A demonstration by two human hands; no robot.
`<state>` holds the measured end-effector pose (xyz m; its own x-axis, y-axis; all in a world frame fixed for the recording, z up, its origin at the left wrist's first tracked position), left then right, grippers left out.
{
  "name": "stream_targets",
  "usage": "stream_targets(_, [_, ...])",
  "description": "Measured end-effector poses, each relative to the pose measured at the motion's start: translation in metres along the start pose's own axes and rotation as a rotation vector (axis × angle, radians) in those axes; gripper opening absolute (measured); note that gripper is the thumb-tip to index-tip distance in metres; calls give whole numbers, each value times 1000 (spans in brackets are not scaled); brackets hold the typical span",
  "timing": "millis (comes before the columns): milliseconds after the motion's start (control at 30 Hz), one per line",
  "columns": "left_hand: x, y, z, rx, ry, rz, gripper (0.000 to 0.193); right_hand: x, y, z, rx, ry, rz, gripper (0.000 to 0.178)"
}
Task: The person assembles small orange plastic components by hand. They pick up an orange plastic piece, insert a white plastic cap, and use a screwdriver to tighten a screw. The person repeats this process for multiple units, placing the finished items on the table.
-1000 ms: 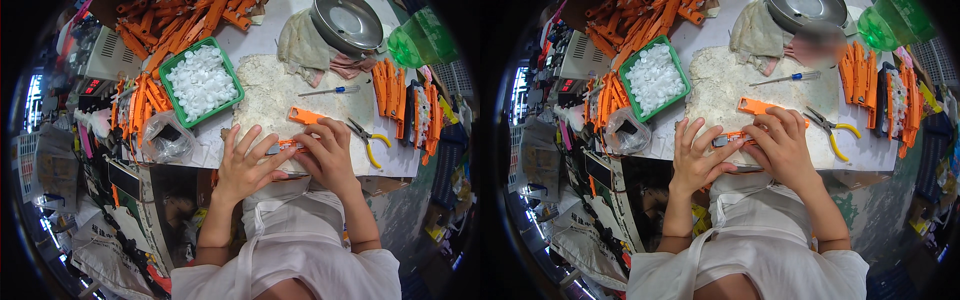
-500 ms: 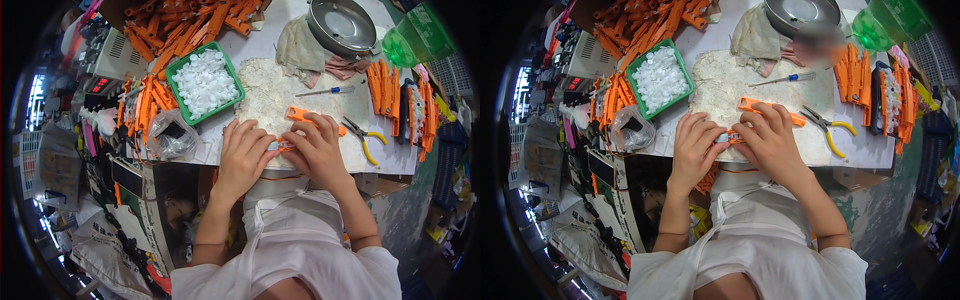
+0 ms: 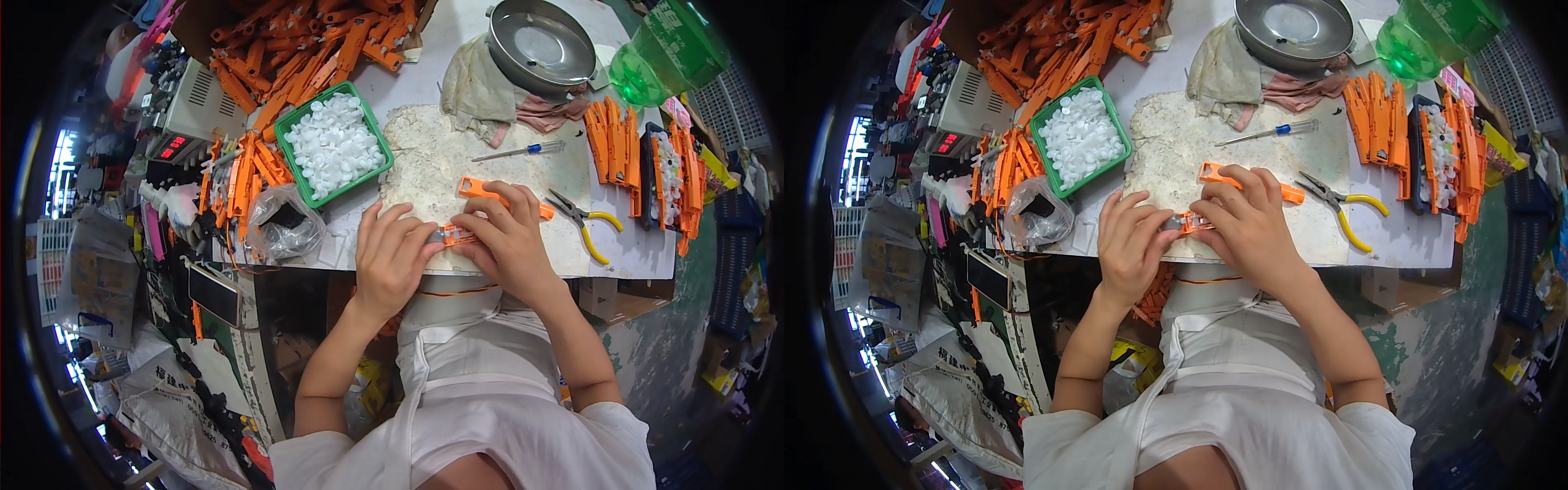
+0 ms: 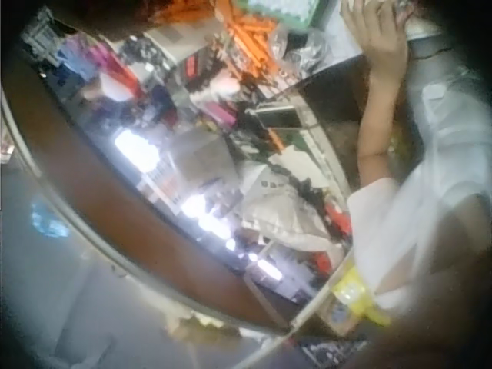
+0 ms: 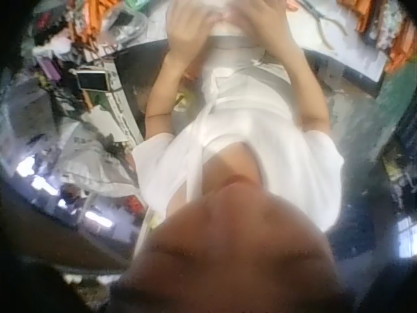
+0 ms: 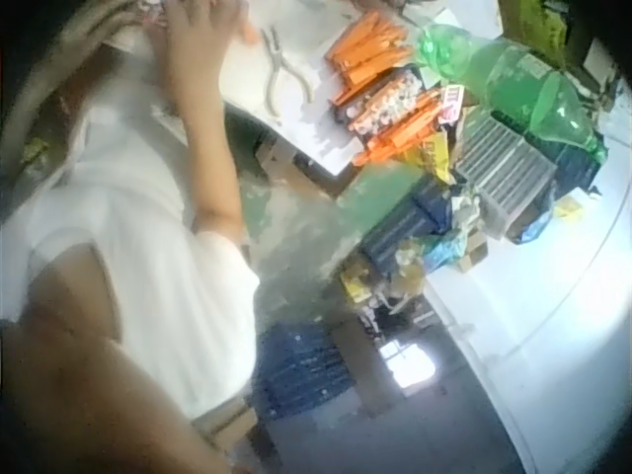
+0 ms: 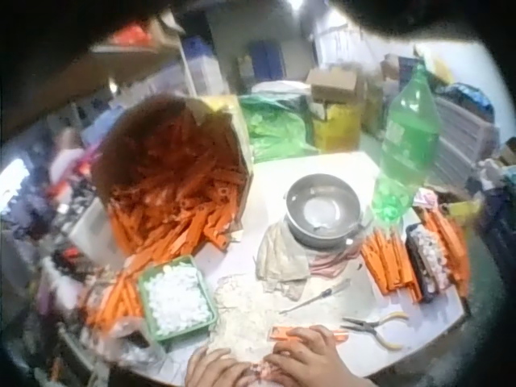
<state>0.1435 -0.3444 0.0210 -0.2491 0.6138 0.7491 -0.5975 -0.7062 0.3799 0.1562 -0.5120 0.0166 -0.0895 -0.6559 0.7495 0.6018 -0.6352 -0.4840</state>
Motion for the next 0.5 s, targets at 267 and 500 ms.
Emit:
stream_targets(267, [12, 14, 4, -7, 58, -75, 25, 19, -20, 3, 75, 152, 18, 21])
stream_targets(500, [16, 25, 4, -43, 73, -63, 26, 25, -29, 0, 79, 101, -56, 18])
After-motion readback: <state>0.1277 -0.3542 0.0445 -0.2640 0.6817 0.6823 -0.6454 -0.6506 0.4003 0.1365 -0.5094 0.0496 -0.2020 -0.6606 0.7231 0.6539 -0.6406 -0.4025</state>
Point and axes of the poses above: each hand's wrist, its own z-axis towards the middle knuckle, its own x-axis out of the back of the hand, y = z × x, the point moved 4 cm from there along z, towards the middle knuckle, and after that the axes turned 1 degree about -z, right-handed, at the moved point
